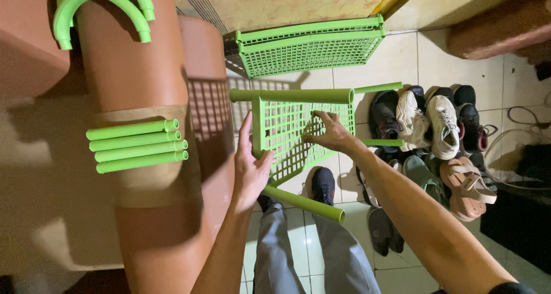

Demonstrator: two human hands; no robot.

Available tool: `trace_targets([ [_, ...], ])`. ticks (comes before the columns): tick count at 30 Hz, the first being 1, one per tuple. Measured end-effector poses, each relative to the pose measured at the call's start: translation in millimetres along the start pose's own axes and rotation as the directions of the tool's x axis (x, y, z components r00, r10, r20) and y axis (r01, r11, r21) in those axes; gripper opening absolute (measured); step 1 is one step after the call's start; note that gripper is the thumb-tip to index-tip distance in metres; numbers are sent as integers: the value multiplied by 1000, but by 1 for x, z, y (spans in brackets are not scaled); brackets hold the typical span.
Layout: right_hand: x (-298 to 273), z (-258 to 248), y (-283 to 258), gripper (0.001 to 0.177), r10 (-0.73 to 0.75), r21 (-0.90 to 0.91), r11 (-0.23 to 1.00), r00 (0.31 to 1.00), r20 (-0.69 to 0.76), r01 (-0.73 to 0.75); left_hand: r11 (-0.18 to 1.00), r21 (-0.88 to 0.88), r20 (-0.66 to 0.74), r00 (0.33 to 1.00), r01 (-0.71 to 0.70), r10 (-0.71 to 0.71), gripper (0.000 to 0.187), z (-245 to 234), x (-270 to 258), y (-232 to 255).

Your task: The person assembles a green plastic shoe rack by inserting cylindrical rods into the grid panels. They repeatedly attach and detach the rods to align the panels, then place the assembled unit against a wall next to a large cylindrical container.

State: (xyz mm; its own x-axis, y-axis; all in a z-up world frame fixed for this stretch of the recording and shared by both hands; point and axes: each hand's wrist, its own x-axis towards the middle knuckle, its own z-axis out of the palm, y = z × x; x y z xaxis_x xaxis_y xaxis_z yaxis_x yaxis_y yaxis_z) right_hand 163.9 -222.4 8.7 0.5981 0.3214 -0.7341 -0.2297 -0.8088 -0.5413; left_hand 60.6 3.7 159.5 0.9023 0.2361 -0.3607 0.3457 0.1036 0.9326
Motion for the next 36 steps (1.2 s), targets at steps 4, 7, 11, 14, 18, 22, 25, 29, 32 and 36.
trace_targets([
  [4,4,1,9,111,-119,-105,988,990,-74,111,975,122,13,982,-187,187,87,-12,0,-26],
  [7,7,-1,10,121,-140,-235,965,986,-93,115,943,275,5,981,-189,195,88,-20,2,-52],
  [11,4,-7,13,121,-2,-219,975,991,-133,-28,822,562,-57,987,-90,148,89,-27,9,-79],
  [14,4,-9,16,115,60,-335,935,983,-175,-117,689,720,-40,987,-78,153,83,-22,-1,-73],
  [18,6,-6,20,115,40,-438,884,959,-282,-165,374,917,-38,962,140,-269,72,-1,-7,-51],
  [22,9,-4,16,116,79,-491,846,959,-272,-209,255,965,109,978,-62,-176,68,37,-16,-65],
  [25,16,4,7,114,139,-495,831,956,-257,-254,283,947,224,943,-152,-245,71,54,1,-89],
  [29,43,21,6,108,199,-495,815,948,-249,-301,212,963,245,868,-166,-432,83,52,45,-133],
  [32,75,38,14,110,239,-499,797,936,-257,-340,104,971,239,872,-215,-427,85,44,74,-172],
  [36,120,60,29,129,236,-490,798,930,-281,-350,54,968,242,856,-245,-456,87,32,103,-216],
])
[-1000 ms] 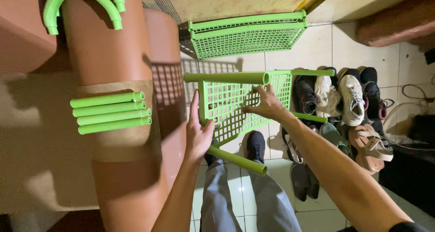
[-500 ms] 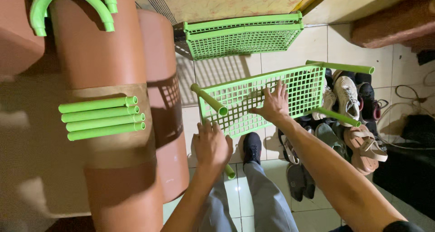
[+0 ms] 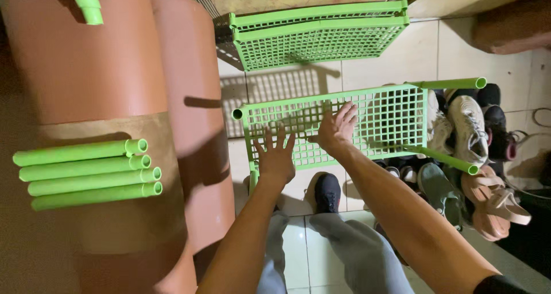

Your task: The person assembles a green plastic shoe rack by inserting cylindrical rods into the grid panels. They repeatedly attach and detach the rods to align the panels, then place the assembled unit against a wall next to a large cylindrical container.

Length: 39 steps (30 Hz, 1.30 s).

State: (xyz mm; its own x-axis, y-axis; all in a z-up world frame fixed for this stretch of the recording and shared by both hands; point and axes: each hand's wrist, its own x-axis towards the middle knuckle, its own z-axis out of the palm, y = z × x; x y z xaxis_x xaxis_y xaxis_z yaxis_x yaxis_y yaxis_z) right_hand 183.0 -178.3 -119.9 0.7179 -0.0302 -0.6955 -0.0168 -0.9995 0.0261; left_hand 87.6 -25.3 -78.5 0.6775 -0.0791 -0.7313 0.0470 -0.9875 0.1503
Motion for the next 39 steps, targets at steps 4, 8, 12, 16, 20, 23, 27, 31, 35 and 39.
trace_targets([
  [4,49,37,-12,111,3,-60,998,1000,-4,-3,999,-30,47,998,32,-31,92,29,47,-23],
  [8,89,62,-22,102,-41,-63,997,999,29,43,1000,-3,18,999,28,-28,91,62,93,-38],
  [12,118,77,-36,100,-42,-101,994,999,26,45,999,-1,18,998,54,-54,90,84,128,-51],
  [16,143,98,-36,91,-60,-168,983,997,45,67,998,-17,-2,998,67,-67,90,103,152,-56],
  [20,158,109,-33,99,-82,-179,980,996,28,86,996,-46,32,996,82,-80,91,113,164,-55],
  [23,159,113,-35,106,-84,-191,977,996,43,91,992,-68,66,993,104,-100,91,119,173,-54],
  [27,159,121,-38,101,-76,-242,966,994,76,93,990,-86,71,992,115,-109,91,132,180,-56],
  [31,158,129,-36,111,-117,-208,971,992,35,122,987,-120,64,993,110,-103,91,145,188,-60],
  [35,157,136,-31,112,-169,-209,962,984,60,178,983,-144,72,992,116,-106,91,160,190,-65],
  [39,161,143,-27,110,-223,-227,947,973,50,229,981,-159,112,990,109,-92,95,157,190,-68],
])
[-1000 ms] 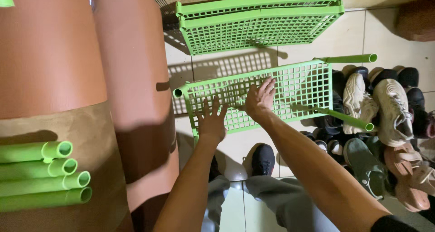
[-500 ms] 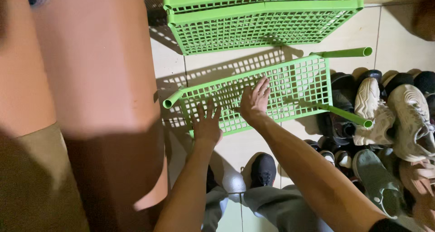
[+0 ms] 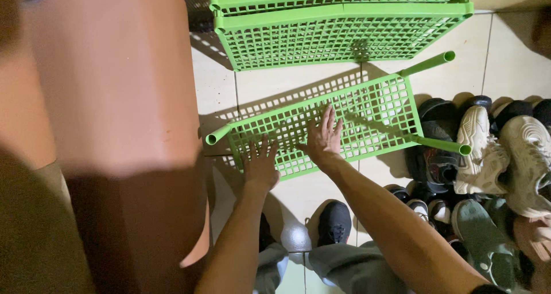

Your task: The person assembles a green plastic shoe rack by inserting cylindrical rods into the grid panels. They repeatedly attach and detach the rods to align the panels, then place the assembled unit against a wall next to a large cylindrical container.

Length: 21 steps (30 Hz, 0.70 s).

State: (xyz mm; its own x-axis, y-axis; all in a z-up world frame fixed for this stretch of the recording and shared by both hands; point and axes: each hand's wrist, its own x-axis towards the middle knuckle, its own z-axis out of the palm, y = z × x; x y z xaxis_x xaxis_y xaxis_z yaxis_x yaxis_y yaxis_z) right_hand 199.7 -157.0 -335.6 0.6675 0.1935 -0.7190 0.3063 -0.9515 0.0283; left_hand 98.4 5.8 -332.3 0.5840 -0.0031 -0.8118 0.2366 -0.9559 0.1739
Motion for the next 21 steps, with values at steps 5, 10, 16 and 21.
trace_targets([
  [5,1,17,13,98,-111,68,991,993,-49,114,1000,-2,-5,1000,4,-4,92,-9,-8,1],
  [10,16,-8,45,65,-158,8,987,969,-190,162,1000,11,-137,991,-10,11,82,-27,-7,11],
  [16,71,-119,91,50,-158,-178,982,812,-562,68,988,-33,-361,924,-148,127,80,-86,4,40],
  [21,93,-180,109,51,-130,-181,983,787,-603,24,982,21,-479,860,-188,175,81,-139,5,66],
])
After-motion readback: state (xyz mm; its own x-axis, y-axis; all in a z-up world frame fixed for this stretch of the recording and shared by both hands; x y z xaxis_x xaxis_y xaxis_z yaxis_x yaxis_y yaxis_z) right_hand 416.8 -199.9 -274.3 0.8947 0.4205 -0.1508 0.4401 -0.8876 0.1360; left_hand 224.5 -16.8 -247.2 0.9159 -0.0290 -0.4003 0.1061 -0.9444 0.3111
